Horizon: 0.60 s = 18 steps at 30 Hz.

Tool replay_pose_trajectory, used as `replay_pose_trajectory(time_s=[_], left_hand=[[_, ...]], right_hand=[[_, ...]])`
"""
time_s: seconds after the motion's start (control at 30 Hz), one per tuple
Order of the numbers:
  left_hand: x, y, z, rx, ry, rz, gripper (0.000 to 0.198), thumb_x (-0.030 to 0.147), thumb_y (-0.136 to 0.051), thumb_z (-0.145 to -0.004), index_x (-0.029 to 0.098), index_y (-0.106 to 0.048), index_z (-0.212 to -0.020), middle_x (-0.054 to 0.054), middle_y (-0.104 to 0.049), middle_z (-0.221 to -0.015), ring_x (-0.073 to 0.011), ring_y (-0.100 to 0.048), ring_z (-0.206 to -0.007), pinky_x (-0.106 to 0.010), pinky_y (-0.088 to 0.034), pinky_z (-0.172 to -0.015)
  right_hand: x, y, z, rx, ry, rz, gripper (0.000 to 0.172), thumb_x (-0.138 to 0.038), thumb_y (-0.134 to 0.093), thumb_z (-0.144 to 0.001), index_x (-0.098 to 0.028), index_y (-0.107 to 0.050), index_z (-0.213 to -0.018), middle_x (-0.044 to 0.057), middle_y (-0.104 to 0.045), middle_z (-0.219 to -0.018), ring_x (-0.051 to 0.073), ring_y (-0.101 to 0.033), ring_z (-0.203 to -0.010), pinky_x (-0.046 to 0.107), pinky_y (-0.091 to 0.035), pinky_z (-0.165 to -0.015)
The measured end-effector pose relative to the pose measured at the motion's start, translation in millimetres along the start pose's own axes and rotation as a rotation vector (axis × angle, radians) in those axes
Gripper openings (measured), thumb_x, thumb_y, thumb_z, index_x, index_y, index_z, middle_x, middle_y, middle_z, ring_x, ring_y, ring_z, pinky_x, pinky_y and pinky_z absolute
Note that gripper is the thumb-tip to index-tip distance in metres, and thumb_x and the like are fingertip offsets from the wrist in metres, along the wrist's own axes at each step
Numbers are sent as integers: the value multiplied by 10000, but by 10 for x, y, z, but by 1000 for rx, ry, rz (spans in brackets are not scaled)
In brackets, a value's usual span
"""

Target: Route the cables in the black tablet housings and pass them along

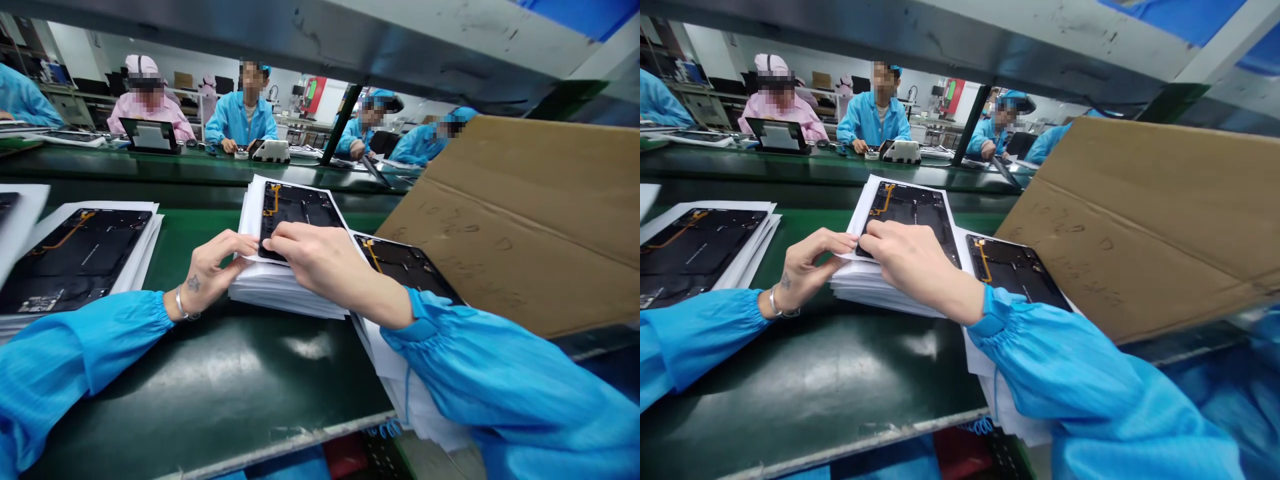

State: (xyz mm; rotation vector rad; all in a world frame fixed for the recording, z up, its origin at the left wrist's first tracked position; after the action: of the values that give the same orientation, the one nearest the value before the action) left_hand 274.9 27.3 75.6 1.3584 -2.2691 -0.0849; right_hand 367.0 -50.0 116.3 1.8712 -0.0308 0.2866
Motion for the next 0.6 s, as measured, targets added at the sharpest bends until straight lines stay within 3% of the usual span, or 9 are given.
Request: replay_pose_trajectory(time_s=[0.13, 0.3, 0.47, 0.6], left_hand=[[15, -1, 20, -15, -32, -34, 117, 107, -616, -934, 212, -668, -932, -38, -739, -983, -186, -717, -1030, -336, -599, -914], [-3, 22, 3, -6, -12, -29, 94, 123, -634, -929, 206, -675, -925, -37, -743, -991, -178, -721, -1016, -319, -594, -906], [-21, 30, -12, 3, -11, -10, 55, 137, -668, -917, 192, -678, -922, -47, -735, -983, -200, -722, -1035, -360, -603, -926], [-18, 38, -26, -21, -21, -22, 83, 123, -675, -909, 195, -674, -951, -49, -730, -1000, -210, -715, -1050, -385, -600, -940]], right_hand=[[-134, -17, -1, -57, 24, 63, 372, -6, -489, -860, -198, -661, -1127, 54, -688, -986, 156, -579, -794, 322, -172, -538], [-106, -37, 12, 9, 11, 16, 350, -32, -442, -925, -182, -674, -1140, 76, -697, -999, 159, -594, -804, 305, -214, -550], [302, 135, -11, 279, -108, -372, 264, -87, -504, -924, -172, -732, -1026, 65, -733, -999, 175, -667, -892, 259, -433, -729], [472, 170, -4, 424, -108, -597, 259, -79, -547, -884, -172, -749, -1017, 46, -768, -1007, 178, -694, -920, 281, -490, -843]])
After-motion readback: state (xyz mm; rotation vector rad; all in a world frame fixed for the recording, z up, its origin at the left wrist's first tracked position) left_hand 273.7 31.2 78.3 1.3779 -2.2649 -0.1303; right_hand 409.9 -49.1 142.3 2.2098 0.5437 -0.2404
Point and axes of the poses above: each hand's wrist, its own z-axis away from the middle knuckle, its own y-axis out of the back of the hand, x = y × z, the point moved 9 cm from there along -z, towards the middle knuckle
